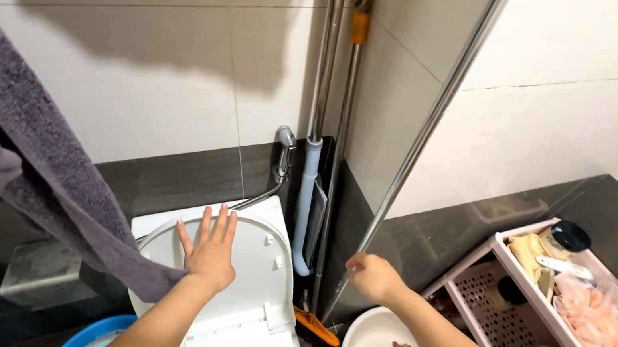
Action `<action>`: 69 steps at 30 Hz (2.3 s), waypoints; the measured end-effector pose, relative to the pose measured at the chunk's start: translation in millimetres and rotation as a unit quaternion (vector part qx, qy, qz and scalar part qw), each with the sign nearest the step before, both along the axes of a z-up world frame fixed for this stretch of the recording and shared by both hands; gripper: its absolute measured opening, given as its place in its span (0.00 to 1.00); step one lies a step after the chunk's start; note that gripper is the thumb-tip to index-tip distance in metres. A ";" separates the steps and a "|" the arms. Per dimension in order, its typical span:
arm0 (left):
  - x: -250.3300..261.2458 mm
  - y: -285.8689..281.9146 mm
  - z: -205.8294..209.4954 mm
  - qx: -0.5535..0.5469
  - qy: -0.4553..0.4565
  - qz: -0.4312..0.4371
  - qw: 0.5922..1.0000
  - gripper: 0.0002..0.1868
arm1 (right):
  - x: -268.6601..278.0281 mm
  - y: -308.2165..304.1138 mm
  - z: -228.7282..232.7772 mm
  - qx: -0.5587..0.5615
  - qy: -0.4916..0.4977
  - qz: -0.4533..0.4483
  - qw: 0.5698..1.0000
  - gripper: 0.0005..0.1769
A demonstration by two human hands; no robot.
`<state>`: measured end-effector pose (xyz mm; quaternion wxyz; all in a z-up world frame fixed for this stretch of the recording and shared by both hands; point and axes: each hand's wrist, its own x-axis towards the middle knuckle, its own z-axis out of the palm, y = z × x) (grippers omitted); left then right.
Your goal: The person removes a striped cloth from a towel rack and places it into a blue bucket. They then open the toilet lid, detach the bidet sprayer, and rinse it in the sink. Afterward, they retrieve a cleaning bottle from a shelf, apply the liquid into the toilet bowl, and return the bottle to the shelf.
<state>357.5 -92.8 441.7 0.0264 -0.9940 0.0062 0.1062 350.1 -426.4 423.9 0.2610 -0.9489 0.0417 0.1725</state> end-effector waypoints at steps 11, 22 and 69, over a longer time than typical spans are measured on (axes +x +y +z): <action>26.9 -11.4 24.9 -0.130 -0.016 -0.001 0.991 0.50 | 5.4 37.0 41.0 0.072 -0.063 -0.046 0.994 0.19; 116.7 -68.9 39.4 -0.219 -0.067 0.016 0.973 0.50 | 83.7 44.4 96.3 0.080 -0.131 0.021 0.988 0.20; 218.1 -114.5 10.9 -0.473 -0.171 0.159 0.850 0.28 | 226.2 47.1 99.3 0.136 -0.104 0.043 0.984 0.22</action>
